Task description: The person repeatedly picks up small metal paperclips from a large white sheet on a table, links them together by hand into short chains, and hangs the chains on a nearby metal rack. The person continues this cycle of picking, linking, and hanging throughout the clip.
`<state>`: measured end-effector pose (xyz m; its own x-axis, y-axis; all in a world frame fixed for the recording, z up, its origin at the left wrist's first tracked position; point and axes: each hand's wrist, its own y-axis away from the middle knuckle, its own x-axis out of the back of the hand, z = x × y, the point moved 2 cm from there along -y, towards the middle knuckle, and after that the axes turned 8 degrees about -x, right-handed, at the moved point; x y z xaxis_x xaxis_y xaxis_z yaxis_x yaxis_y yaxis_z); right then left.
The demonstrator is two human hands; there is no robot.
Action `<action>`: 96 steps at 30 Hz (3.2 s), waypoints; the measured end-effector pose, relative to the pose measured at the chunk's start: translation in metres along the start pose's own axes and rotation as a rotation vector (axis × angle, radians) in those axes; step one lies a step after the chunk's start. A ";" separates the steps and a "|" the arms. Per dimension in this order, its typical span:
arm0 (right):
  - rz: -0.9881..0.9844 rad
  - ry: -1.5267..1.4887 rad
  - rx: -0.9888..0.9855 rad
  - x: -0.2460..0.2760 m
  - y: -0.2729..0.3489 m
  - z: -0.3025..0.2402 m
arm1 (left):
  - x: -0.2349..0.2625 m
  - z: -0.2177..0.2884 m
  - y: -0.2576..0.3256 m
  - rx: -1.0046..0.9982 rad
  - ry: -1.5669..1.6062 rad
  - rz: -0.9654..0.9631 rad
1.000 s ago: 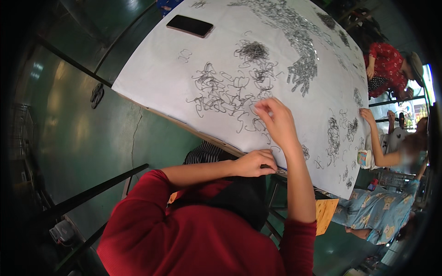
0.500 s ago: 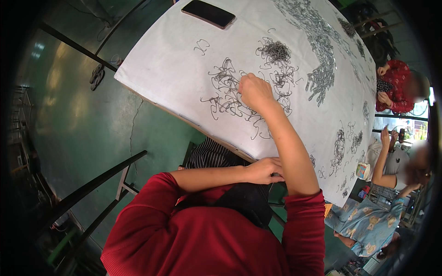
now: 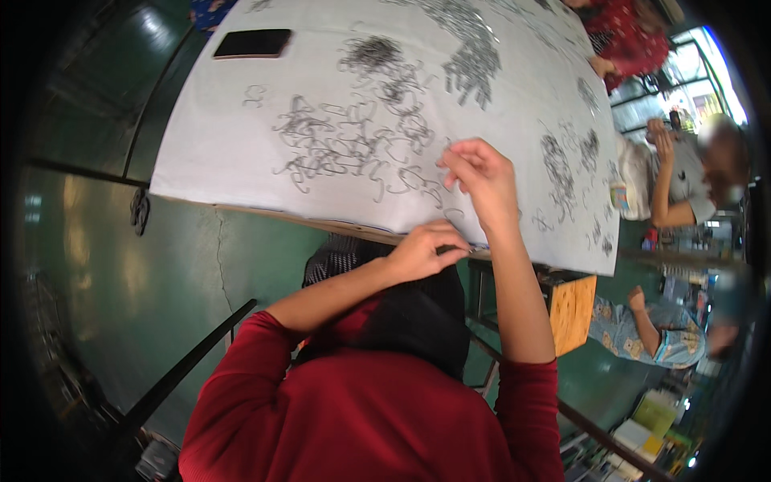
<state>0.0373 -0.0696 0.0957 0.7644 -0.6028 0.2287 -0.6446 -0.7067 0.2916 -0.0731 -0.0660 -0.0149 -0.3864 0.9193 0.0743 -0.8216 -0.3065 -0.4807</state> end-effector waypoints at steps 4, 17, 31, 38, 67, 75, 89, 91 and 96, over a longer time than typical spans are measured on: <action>0.196 -0.231 -0.014 0.056 0.075 0.036 | -0.009 0.008 -0.005 -0.013 -0.033 0.027; 0.466 -0.400 0.050 0.063 0.122 0.093 | -0.026 0.019 -0.012 -0.070 -0.171 0.019; 0.682 -0.029 0.321 0.063 0.146 0.078 | 0.096 -0.116 -0.182 0.168 -0.969 0.155; 0.668 -0.036 0.312 0.063 0.149 0.083 | 0.106 -0.187 -0.237 0.352 -1.383 -0.197; 0.645 0.179 0.383 0.033 0.136 0.092 | 0.004 0.081 -0.044 0.322 0.052 -0.061; 0.518 0.328 0.356 0.029 0.128 0.089 | 0.012 0.072 -0.028 0.020 -0.098 0.016; -0.246 0.721 0.453 -0.045 -0.056 0.048 | 0.027 0.064 0.005 -0.025 -0.124 -0.004; -0.305 0.911 0.556 -0.066 -0.072 0.046 | 0.028 0.064 0.008 -0.032 -0.127 0.015; -0.315 1.090 0.635 -0.087 -0.079 0.044 | 0.030 0.065 0.010 -0.040 -0.130 0.023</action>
<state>0.0206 0.0224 0.0116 0.3076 0.0178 0.9513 -0.1006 -0.9936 0.0511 -0.1202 -0.0580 0.0393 -0.4584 0.8715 0.1743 -0.7952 -0.3147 -0.5182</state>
